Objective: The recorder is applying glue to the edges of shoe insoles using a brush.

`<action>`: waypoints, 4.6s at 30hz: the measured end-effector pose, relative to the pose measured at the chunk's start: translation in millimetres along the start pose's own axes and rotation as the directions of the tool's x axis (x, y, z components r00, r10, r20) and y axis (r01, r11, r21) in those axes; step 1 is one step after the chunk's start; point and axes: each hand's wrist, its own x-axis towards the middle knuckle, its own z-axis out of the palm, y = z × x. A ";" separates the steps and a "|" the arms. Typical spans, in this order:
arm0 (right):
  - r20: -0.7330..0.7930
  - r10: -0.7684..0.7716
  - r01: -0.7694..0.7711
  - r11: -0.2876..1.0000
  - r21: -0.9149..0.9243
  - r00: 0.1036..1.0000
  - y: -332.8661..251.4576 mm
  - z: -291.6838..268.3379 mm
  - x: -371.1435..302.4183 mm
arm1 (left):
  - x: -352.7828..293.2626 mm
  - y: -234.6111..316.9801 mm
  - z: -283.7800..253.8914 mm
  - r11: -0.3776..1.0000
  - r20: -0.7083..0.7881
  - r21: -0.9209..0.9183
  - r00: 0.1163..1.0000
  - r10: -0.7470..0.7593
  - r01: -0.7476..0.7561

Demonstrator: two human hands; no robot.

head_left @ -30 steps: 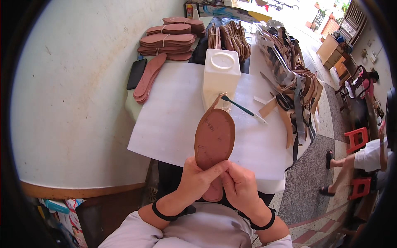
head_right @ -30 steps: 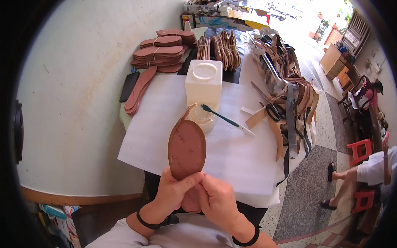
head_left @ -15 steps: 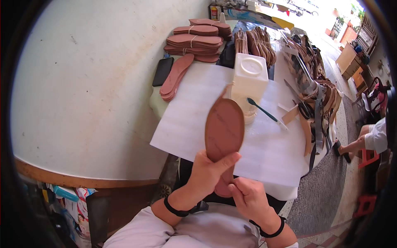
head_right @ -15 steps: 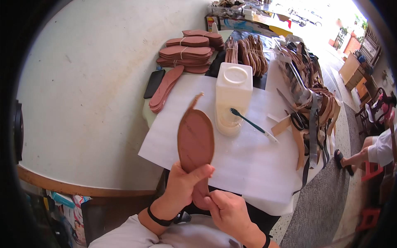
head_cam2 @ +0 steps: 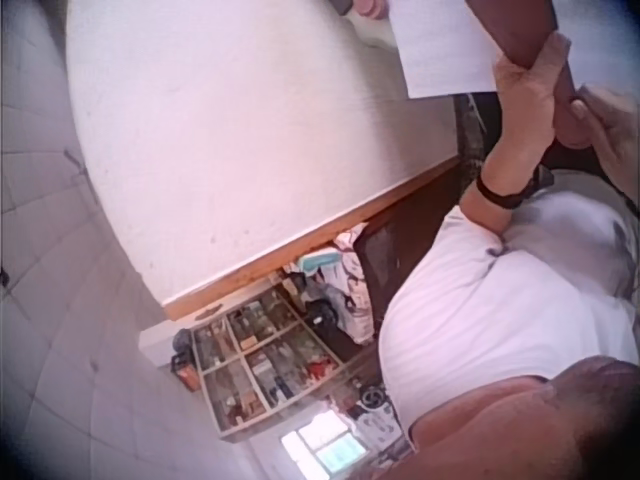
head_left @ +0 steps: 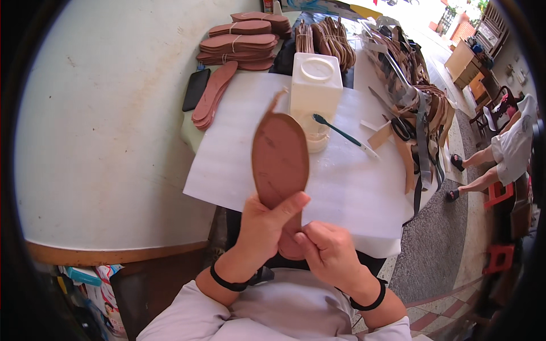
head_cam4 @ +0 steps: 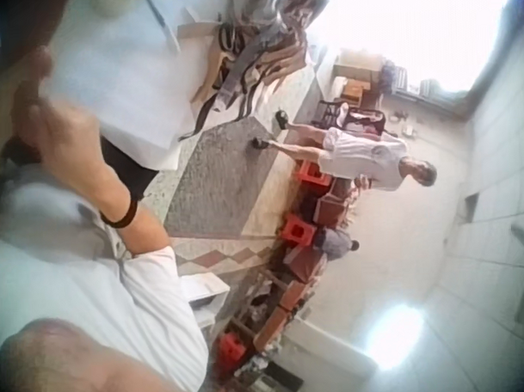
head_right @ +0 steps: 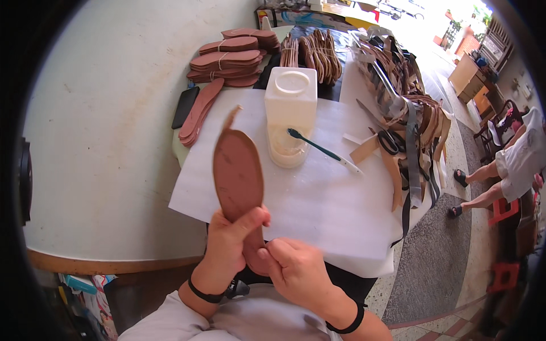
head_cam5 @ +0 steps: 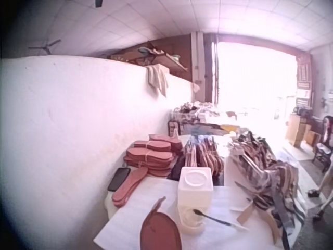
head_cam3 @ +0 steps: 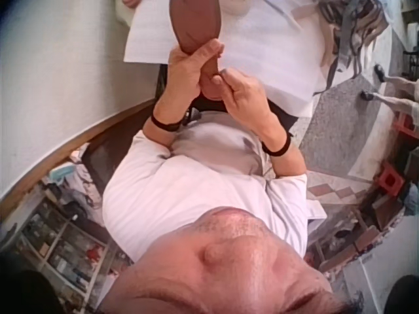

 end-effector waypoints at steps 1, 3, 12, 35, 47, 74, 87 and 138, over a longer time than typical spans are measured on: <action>0.009 0.010 -0.010 1.000 0.013 1.000 -0.3 2.6 -1.9 | 2.4 3.7 -0.8 0.999 0.011 -0.025 0.999 0.049 -0.048; 0.010 0.027 -0.027 0.999 0.033 1.000 -0.3 5.3 -6.1 | 2.9 2.4 -0.5 0.998 0.001 -0.033 0.999 0.049 -0.049; 0.028 0.072 -0.073 0.996 0.051 0.997 7.7 15.9 -14.2 | 20.2 7.9 -11.9 0.992 -0.142 -0.111 0.989 0.050 -0.066; 0.280 0.364 -0.448 0.822 0.353 0.888 -3.8 10.7 -7.6 | 3.1 -14.6 3.0 0.944 -0.028 -0.327 0.998 -0.058 0.045; 0.421 0.385 -0.522 0.804 0.284 0.821 -4.9 6.2 0.3 | 2.9 -8.4 -9.9 0.934 0.026 -0.338 0.993 -0.117 0.119; -0.206 0.363 -0.229 0.846 0.482 0.909 10.2 -74.6 -14.1 | -15.6 -1.7 -20.3 0.745 0.473 0.528 0.588 -0.656 0.407; -0.288 0.317 -0.187 0.898 0.399 0.904 28.1 -73.7 -17.1 | -10.9 -2.0 -16.5 0.730 0.511 0.610 0.551 -0.659 0.307; -0.033 0.453 -0.336 0.706 0.623 0.891 17.7 -39.2 -12.5 | 4.2 -3.4 -8.8 0.844 0.468 0.426 0.719 -0.514 0.325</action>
